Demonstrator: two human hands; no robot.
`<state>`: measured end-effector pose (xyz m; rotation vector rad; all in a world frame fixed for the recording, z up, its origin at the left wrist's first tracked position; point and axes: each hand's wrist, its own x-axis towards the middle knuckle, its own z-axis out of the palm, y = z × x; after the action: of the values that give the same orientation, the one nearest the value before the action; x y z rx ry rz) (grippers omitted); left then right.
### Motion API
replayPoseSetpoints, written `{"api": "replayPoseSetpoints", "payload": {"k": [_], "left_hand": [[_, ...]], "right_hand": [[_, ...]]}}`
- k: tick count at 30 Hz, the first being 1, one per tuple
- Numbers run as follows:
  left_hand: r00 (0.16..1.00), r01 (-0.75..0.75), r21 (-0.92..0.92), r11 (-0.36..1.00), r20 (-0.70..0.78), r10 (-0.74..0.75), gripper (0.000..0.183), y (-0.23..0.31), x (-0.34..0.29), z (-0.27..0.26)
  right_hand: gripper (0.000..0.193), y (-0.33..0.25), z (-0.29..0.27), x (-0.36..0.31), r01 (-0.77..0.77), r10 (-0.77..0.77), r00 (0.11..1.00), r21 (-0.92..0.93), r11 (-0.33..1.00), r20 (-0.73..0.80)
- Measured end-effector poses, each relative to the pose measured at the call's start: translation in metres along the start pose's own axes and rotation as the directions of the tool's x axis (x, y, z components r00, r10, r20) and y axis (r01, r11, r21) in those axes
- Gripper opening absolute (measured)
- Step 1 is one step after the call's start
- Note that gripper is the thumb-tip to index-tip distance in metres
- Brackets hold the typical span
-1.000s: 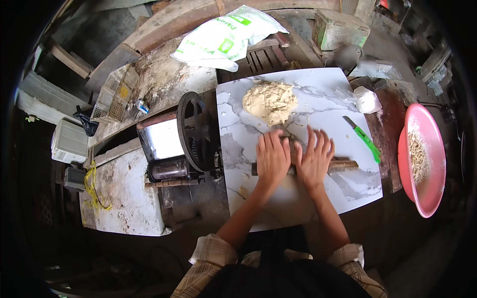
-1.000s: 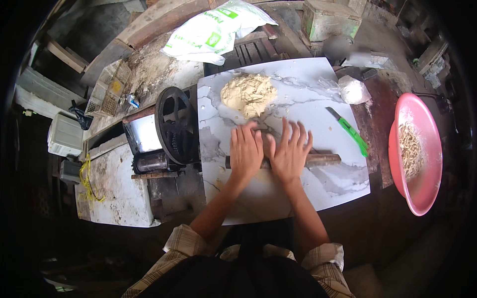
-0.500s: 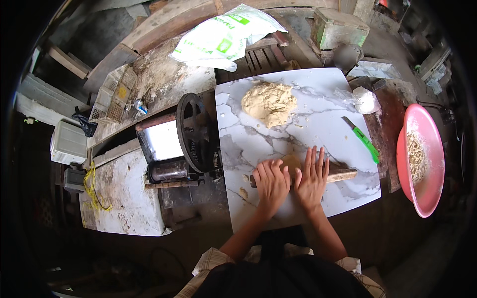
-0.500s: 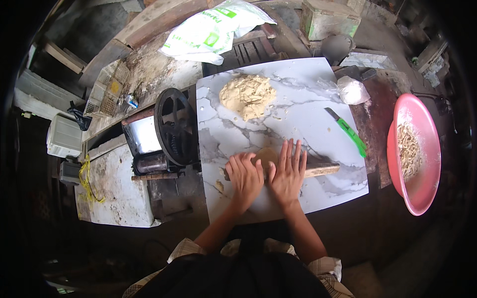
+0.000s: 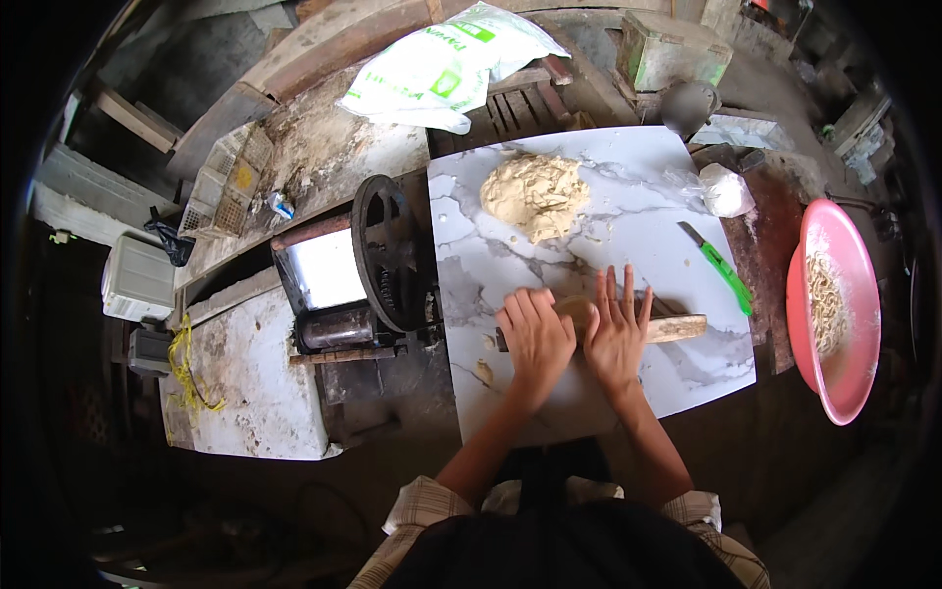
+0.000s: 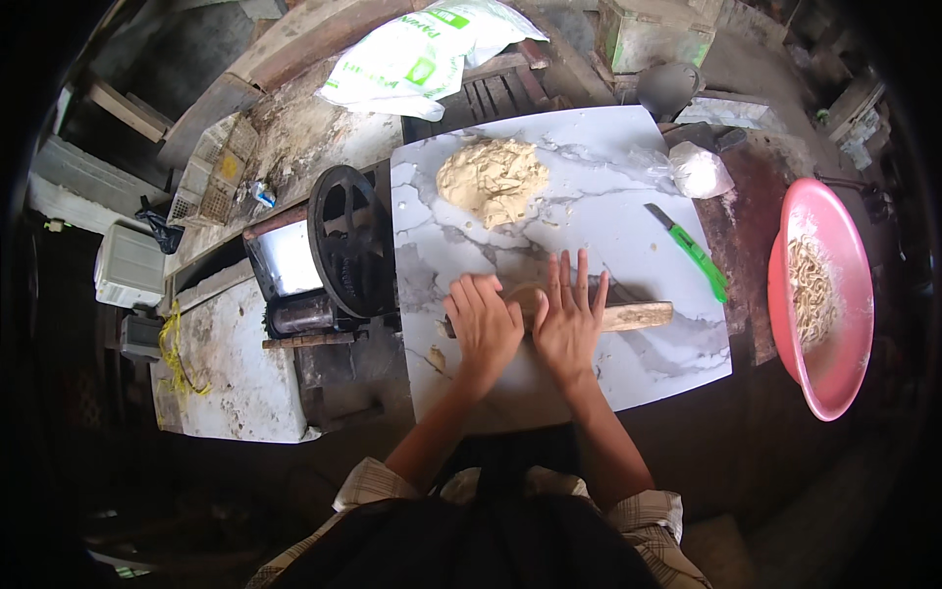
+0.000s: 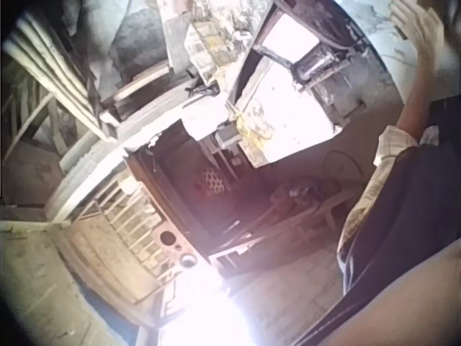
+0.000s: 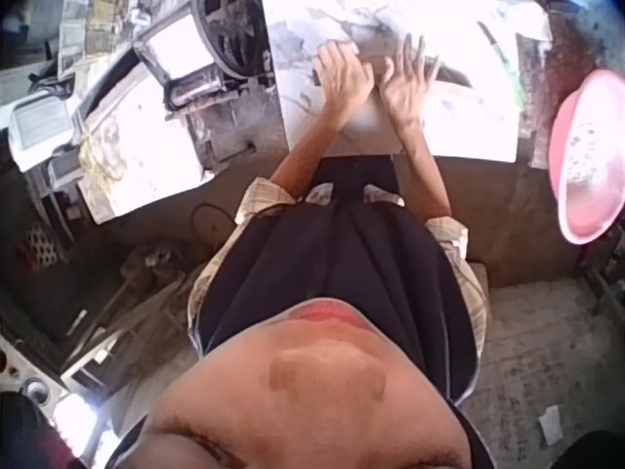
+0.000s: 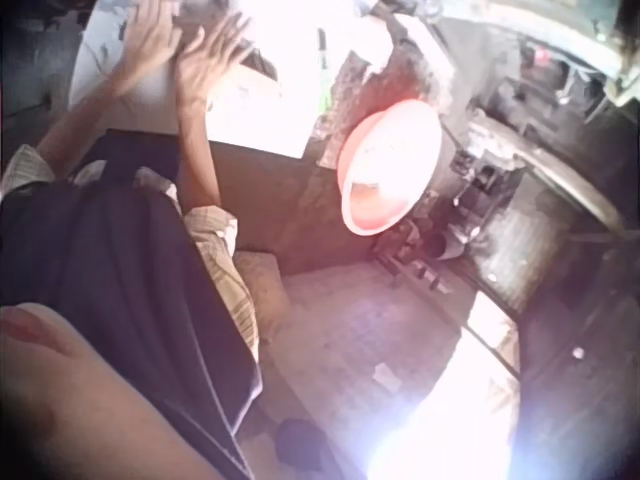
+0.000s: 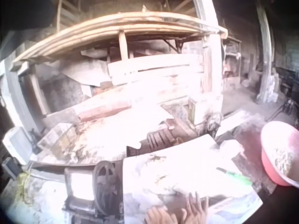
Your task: The person uses a hand-cranked pasta machine to roll dough, then kneads and rolls a piece of dough by hand on a marble surface using a wooden rolling pin before cutting it with a knife.
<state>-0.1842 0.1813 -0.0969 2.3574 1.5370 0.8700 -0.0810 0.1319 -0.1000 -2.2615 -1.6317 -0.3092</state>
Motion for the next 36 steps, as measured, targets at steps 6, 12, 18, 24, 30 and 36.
{"api": "replayPoseSetpoints", "payload": {"k": [6, 12, 18, 24, 30, 36], "left_hand": [[1.0, -0.013, 0.001, 1.0, 0.002, 0.013, 0.031, -0.003, 0.026, 0.006], [0.992, 0.042, -0.033, 0.999, -0.115, -0.045, 0.027, -0.009, 0.071, 0.02], [0.984, -0.18, 0.058, 0.982, 0.024, 0.179, 0.022, -0.005, -0.014, -0.007], [0.972, -0.232, 0.053, 0.971, -0.02, 0.234, 0.019, -0.008, -0.009, -0.007], [0.993, -0.053, -0.037, 0.998, -0.11, 0.049, 0.018, -0.013, 0.075, 0.022], [0.997, 0.04, -0.009, 0.999, 0.072, -0.039, 0.019, -0.014, 0.032, 0.015]], "right_hand": [[0.047, 0.006, 0.012, 0.024, 0.035, -0.031, 0.998, 0.079, 0.996, -0.046], [0.05, 0.01, 0.03, 0.07, -0.08, 0.088, 0.988, 0.064, 0.995, -0.129], [0.049, 0.011, -0.003, -0.02, 0.079, -0.079, 0.997, 0.027, 0.997, 0.007], [0.045, 0.019, -0.001, -0.014, 0.129, -0.13, 0.991, 0.079, 0.989, 0.014], [0.045, 0.023, 0.019, 0.071, 0.043, -0.045, 0.992, -0.02, 0.999, -0.117], [0.044, 0.022, 0.011, 0.031, 0.114, -0.114, 0.993, 0.01, 0.993, 0.004]]}}
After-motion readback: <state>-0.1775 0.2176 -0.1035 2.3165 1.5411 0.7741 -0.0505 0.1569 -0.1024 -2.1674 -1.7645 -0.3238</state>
